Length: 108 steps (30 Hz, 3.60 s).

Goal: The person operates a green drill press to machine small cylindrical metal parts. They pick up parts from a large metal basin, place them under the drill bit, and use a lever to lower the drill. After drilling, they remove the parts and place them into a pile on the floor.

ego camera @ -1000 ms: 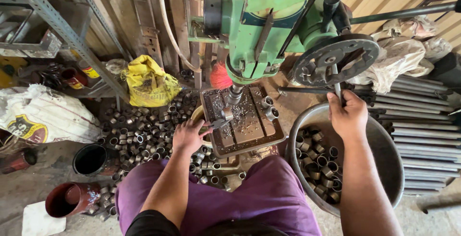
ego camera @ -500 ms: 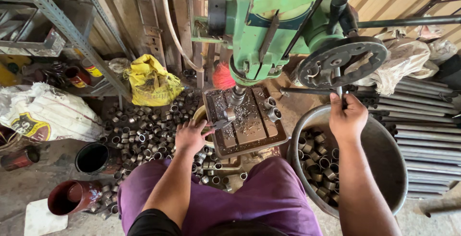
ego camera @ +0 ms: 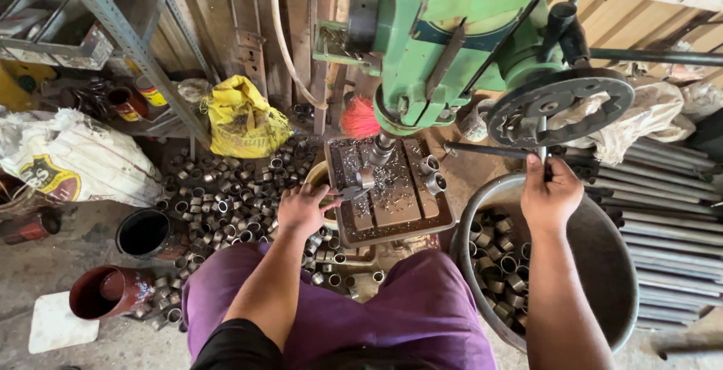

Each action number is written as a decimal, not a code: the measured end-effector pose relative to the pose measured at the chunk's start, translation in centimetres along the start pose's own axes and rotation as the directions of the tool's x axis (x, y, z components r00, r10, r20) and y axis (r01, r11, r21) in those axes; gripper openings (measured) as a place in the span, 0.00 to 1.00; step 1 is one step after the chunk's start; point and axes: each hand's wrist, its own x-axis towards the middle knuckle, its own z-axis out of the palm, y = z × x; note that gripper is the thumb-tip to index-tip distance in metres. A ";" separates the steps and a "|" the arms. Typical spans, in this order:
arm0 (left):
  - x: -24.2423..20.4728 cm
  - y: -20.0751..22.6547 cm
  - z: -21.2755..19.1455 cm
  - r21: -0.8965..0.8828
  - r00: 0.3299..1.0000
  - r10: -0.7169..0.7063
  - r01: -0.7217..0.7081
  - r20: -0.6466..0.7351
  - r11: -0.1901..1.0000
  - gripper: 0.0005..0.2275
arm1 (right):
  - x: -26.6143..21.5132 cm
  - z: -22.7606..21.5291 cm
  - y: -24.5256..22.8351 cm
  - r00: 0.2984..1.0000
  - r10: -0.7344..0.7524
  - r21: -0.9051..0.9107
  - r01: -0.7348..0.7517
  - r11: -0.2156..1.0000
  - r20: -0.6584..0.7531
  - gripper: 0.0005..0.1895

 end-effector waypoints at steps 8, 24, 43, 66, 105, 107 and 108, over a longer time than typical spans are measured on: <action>0.2 -0.2 0.7 -0.022 1.000 0.001 -0.002 -0.013 1.000 0.22 | 0.2 0.3 0.4 0.999 0.042 0.149 -0.047 0.988 0.035 0.11; 0.2 0.3 0.4 -0.018 0.996 -0.049 0.051 0.077 0.999 0.22 | 2.6 -1.3 1.8 0.902 0.160 0.254 -0.277 0.927 0.401 0.17; 0.3 -0.2 0.5 0.016 0.996 -0.021 0.020 0.088 1.000 0.21 | 2.8 -0.8 2.2 0.884 0.132 0.231 -0.258 0.938 0.448 0.18; 0.5 -0.3 -0.3 -0.009 0.989 -0.017 0.018 0.144 1.000 0.17 | 14.9 5.4 9.5 0.985 -0.102 0.400 0.038 0.916 0.140 0.32; 0.5 -0.4 -0.1 0.011 0.995 -0.026 0.025 0.100 1.000 0.24 | 3.9 -6.4 -4.9 0.900 0.197 0.037 -0.228 0.973 0.390 0.13; 0.3 -0.3 -0.1 -0.005 0.993 -0.051 0.052 0.110 0.999 0.23 | 4.0 -6.4 -4.2 0.913 0.080 0.227 -0.183 0.956 0.400 0.15; 0.3 -0.3 -0.2 0.004 0.987 -0.060 0.060 0.146 0.998 0.24 | 4.0 -6.4 -3.8 0.910 0.071 0.240 -0.183 0.953 0.408 0.15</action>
